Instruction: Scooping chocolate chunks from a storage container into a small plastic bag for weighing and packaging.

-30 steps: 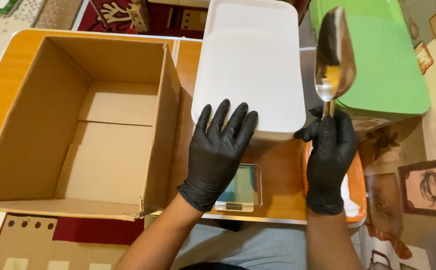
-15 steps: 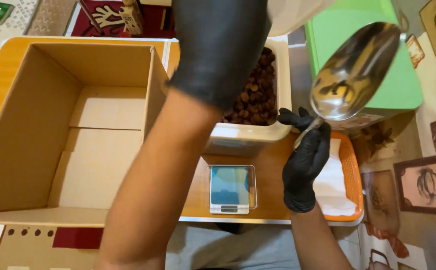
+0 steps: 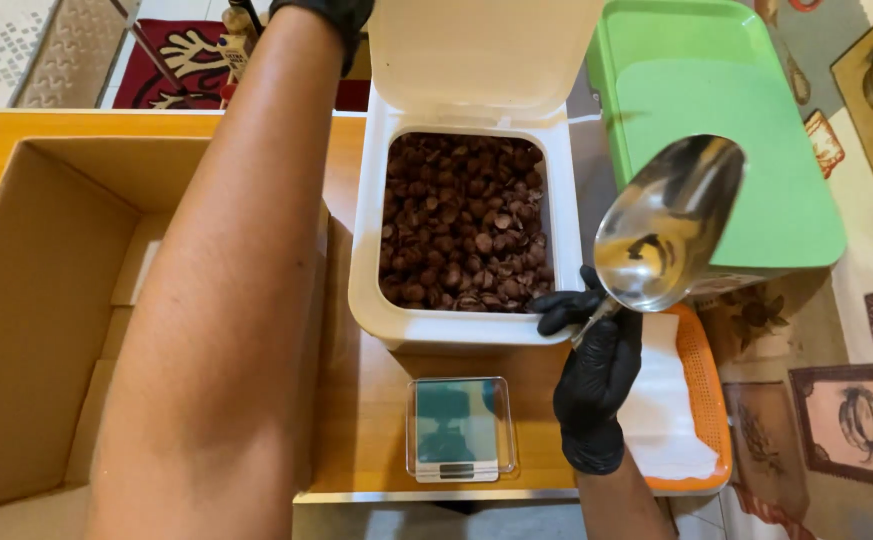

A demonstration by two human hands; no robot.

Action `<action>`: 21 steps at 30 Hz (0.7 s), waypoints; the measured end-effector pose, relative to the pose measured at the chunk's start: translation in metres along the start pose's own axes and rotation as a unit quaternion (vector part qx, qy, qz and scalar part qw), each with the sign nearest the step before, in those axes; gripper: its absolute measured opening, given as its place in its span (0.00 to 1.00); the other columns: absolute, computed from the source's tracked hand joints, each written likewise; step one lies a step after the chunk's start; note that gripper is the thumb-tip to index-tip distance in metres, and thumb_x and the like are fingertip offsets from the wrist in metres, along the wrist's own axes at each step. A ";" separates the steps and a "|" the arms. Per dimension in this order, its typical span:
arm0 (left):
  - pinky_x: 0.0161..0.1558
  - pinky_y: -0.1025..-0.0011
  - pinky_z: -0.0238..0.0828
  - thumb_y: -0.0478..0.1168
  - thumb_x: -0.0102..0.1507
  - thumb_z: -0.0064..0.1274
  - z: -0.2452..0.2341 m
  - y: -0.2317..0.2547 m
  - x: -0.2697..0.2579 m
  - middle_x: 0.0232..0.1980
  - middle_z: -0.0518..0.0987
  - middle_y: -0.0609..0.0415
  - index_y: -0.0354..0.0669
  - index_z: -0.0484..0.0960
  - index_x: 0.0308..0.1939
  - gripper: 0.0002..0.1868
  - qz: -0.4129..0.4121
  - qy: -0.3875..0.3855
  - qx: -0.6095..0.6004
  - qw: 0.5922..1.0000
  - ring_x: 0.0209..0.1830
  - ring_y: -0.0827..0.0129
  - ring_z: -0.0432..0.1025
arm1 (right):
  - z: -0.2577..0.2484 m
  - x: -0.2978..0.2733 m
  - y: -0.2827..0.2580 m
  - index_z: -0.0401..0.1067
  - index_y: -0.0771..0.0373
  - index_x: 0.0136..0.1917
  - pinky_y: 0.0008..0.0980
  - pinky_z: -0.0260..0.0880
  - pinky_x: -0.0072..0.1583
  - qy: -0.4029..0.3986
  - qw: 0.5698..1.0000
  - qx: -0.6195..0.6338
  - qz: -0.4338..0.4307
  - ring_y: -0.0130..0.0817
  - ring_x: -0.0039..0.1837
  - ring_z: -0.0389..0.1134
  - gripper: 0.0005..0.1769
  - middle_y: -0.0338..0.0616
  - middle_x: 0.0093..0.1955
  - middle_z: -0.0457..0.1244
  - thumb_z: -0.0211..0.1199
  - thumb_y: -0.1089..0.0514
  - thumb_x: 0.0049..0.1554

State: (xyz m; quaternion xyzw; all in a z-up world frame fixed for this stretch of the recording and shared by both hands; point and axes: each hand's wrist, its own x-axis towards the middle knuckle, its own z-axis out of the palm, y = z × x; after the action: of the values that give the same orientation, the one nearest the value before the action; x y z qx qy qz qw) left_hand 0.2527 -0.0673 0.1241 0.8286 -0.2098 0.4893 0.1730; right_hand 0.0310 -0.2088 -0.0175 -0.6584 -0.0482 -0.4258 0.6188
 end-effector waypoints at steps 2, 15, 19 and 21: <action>0.49 0.54 0.62 0.40 0.57 0.56 0.022 -0.018 -0.006 0.47 0.72 0.41 0.45 0.73 0.52 0.20 -0.012 -0.005 -0.011 1.000 0.46 0.43 0.69 | -0.009 0.000 0.013 0.64 0.74 0.61 0.41 0.72 0.62 -0.002 1.000 0.019 0.004 0.47 0.46 0.72 0.22 0.50 0.34 0.64 0.36 0.53 0.72; 0.59 0.50 0.61 0.47 0.65 0.56 0.010 -0.043 -0.035 0.56 0.69 0.33 0.37 0.66 0.60 0.26 -0.083 -0.043 -0.090 0.992 0.57 0.38 0.65 | -0.015 0.017 0.001 0.64 0.70 0.55 0.50 0.69 0.68 -0.034 0.999 0.019 0.002 0.48 0.52 0.73 0.21 0.55 0.39 0.67 0.40 0.50 0.73; 0.62 0.49 0.60 0.50 0.68 0.56 -0.002 -0.048 -0.048 0.59 0.68 0.30 0.35 0.64 0.63 0.29 -0.106 -0.050 -0.108 0.987 0.60 0.36 0.64 | -0.042 0.000 -0.016 0.64 0.70 0.60 0.45 0.75 0.59 0.042 0.999 -0.008 0.027 0.43 0.45 0.71 0.10 0.54 0.42 0.65 0.45 0.62 0.70; 0.64 0.49 0.60 0.51 0.69 0.55 -0.006 -0.046 -0.057 0.60 0.67 0.29 0.34 0.63 0.64 0.30 -0.117 -0.062 -0.122 0.984 0.62 0.35 0.64 | -0.042 -0.004 -0.056 0.58 0.59 0.53 0.22 0.49 0.40 0.032 0.987 -0.081 0.134 0.25 0.31 0.53 0.09 0.59 0.38 0.65 0.45 0.52 0.72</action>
State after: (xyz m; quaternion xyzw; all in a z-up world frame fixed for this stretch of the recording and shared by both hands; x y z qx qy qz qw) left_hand 0.2473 -0.0154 0.0727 0.8488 -0.1793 0.3843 0.3157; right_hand -0.0256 -0.2303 0.0179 -0.6929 0.0949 -0.3622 0.6161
